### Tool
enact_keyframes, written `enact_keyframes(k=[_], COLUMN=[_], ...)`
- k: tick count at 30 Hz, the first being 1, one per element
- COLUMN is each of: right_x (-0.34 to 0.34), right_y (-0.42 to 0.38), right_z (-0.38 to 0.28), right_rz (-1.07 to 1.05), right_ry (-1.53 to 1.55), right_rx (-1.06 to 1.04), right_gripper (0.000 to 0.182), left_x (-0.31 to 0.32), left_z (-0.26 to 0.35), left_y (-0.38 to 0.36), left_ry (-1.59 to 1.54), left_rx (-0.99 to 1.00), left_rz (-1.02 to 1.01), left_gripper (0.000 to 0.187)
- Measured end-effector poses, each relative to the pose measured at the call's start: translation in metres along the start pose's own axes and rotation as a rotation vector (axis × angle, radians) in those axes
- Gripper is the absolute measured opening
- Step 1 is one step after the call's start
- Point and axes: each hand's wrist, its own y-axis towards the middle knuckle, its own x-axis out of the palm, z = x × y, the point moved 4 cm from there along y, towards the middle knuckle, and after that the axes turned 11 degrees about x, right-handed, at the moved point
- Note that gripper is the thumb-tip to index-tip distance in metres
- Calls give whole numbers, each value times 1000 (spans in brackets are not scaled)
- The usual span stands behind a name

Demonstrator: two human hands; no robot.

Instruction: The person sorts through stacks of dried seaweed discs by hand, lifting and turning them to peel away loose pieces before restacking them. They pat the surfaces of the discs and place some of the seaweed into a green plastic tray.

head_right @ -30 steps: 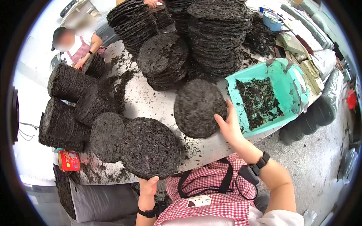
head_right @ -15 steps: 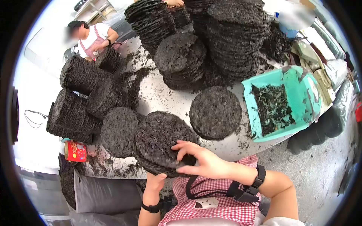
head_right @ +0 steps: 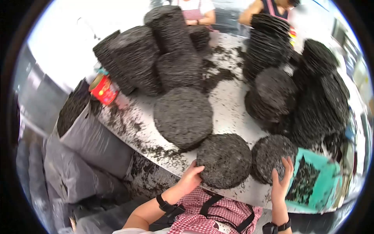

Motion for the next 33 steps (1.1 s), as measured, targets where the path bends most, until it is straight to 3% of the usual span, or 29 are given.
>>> enact_keyframes(k=[3,7,9,11,14,20,22,25,28,29,30,32,33], right_x=[20,56,74,92,114,134,133,129,119,110,101,80,68], right_y=[3,-5,-15,-27,-40,-53,-55,-57,-59,-56,-52,-42,-38], right_z=[-46,-102,-122,-135,-136,-112,-110,-113,-117,-124,-130,-144,-158], right_rz=[-200,-368,-429,-483,-518,-586,-604,-606,-598,-556,-550,-522,-386], right_ry=[-41,-16,-44,-67,-117,-195,-184,-193,-218,-146,-69,91,228], right_rx=[-154,-283,-393,-468,-520,-549,-538,-526,-513,-483,-422,-299,-315], right_gripper=[38,32,31,30,30,32,33,34,35,32,30,25,19], left_x=[-18,-27,-43,-47,-59,-59,-63,-26,19,14,28,56,69], left_z=[3,80,118,148,145,127,130,151,159,145,142,138,134], left_y=[-6,-10,7,26,57,66,67,47,32,40,37,22,16], left_ry=[562,797,779,808,907,392,639,1101,940,731,542,485,506], left_rx=[397,880,901,832,763,526,564,963,1289,1029,1015,980,960], left_rz=[83,325,455,460,401,401,413,458,151,70,-31,-100,-110], left_gripper=[69,62,60,67,75,81,74,68,61,60,60,65,75])
